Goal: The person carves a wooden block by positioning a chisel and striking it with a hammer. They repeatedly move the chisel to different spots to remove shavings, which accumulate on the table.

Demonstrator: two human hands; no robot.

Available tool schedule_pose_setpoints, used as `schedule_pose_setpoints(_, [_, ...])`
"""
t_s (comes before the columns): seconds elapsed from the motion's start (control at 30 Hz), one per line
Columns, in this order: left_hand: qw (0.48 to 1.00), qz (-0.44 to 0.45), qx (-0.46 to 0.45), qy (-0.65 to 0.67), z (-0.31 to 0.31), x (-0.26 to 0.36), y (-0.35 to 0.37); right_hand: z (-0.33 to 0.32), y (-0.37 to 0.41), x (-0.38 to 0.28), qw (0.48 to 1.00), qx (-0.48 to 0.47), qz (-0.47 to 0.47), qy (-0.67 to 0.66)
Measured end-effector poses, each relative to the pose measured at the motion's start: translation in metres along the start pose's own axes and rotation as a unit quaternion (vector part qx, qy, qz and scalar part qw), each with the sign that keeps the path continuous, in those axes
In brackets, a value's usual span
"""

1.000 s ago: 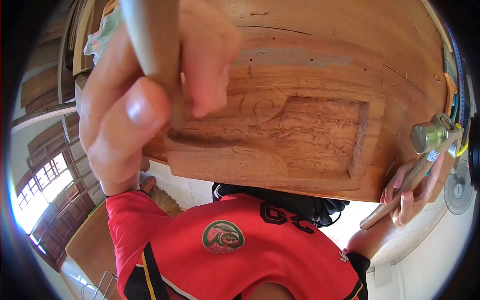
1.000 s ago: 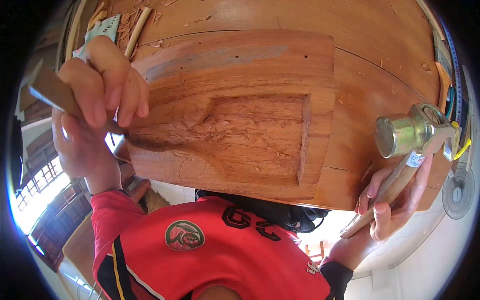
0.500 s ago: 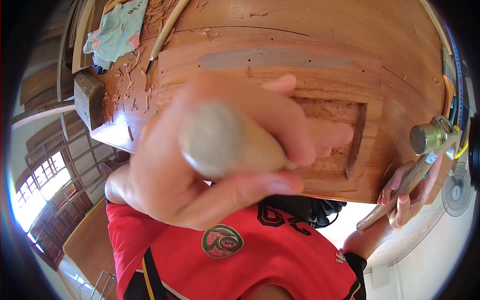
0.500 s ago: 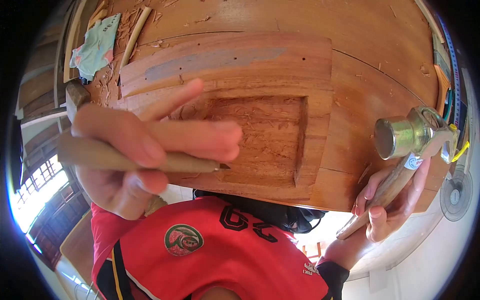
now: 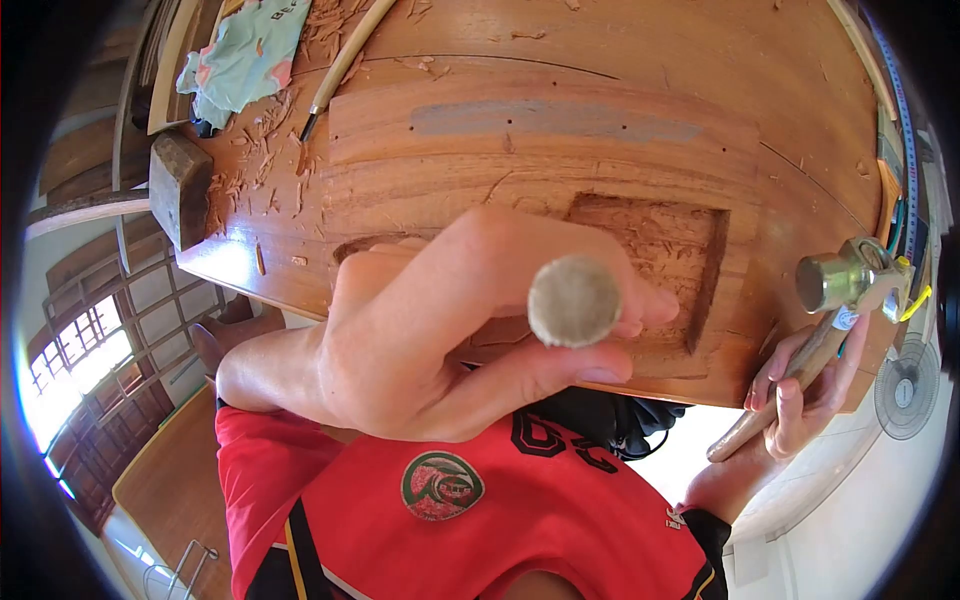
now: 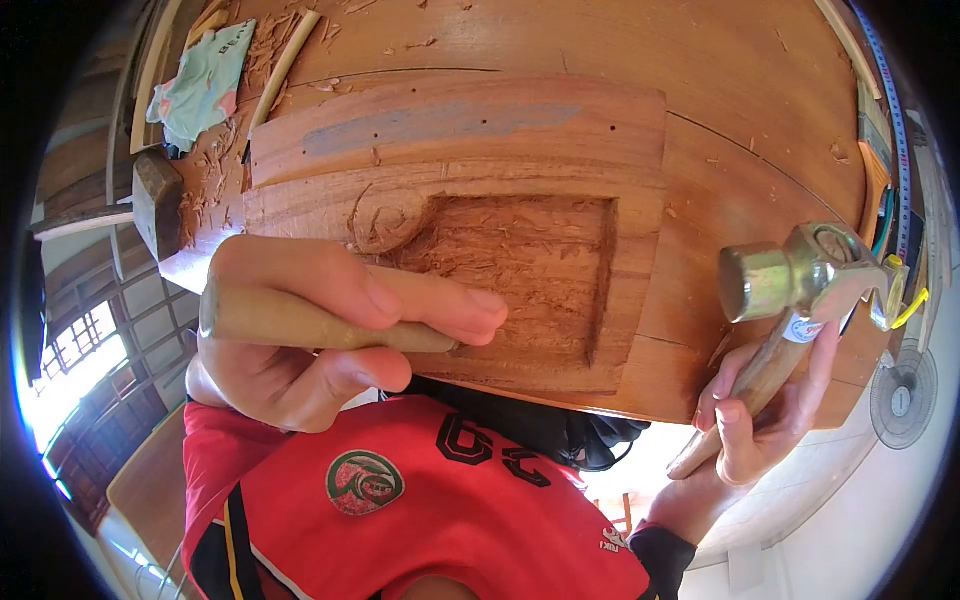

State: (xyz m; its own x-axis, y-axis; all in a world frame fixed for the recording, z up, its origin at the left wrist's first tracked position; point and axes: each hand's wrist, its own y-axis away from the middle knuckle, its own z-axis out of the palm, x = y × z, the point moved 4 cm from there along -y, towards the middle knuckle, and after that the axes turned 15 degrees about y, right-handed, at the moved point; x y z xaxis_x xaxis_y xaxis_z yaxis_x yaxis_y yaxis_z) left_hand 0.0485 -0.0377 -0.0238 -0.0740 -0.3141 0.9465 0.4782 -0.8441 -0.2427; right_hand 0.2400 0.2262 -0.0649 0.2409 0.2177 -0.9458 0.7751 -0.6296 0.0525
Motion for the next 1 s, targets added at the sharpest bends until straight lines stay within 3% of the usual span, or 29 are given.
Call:
schedule_pose_setpoints(0.27, [0.999,-0.014,0.034,0.019,0.005,0.003,-0.002,-0.008,0.001,-0.014,0.995,-0.003,-0.025,0.099])
schedule_pose_setpoints(0.4, [0.997,0.016,0.068,-0.019,0.012,-0.002,0.002,-0.005,-0.003,-0.056,0.987,0.017,-0.044,0.153])
schedule_pose_setpoints(0.47, [0.996,0.009,0.04,-0.084,0.012,0.003,0.001,-0.018,-0.008,-0.068,0.961,-0.021,-0.115,0.25])
schedule_pose_setpoints(0.6, [0.983,0.039,0.008,-0.181,0.016,0.005,0.0,-0.029,-0.008,-0.11,0.879,-0.009,-0.254,0.403])
schedule_pose_setpoints(0.73, [0.979,0.041,0.006,-0.201,0.018,0.004,-0.001,-0.007,-0.004,-0.151,0.906,0.088,-0.3,0.285])
schedule_pose_setpoints(0.83, [0.976,0.055,-0.003,-0.209,0.018,0.005,-0.001,-0.012,0.001,-0.167,0.842,0.065,-0.368,0.39])
schedule_pose_setpoints(0.87, [0.974,0.064,-0.006,-0.218,0.019,0.005,0.0,-0.017,-0.002,-0.174,0.774,0.015,-0.408,0.485])
schedule_pose_setpoints(0.97, [0.965,0.093,-0.003,-0.244,0.021,0.006,0.0,-0.021,0.002,-0.185,0.791,-0.004,-0.362,0.493])
schedule_pose_setpoints(1.0, [0.963,0.101,-0.002,-0.249,0.022,0.006,0.001,-0.016,0.005,-0.192,0.849,0.003,-0.319,0.421])
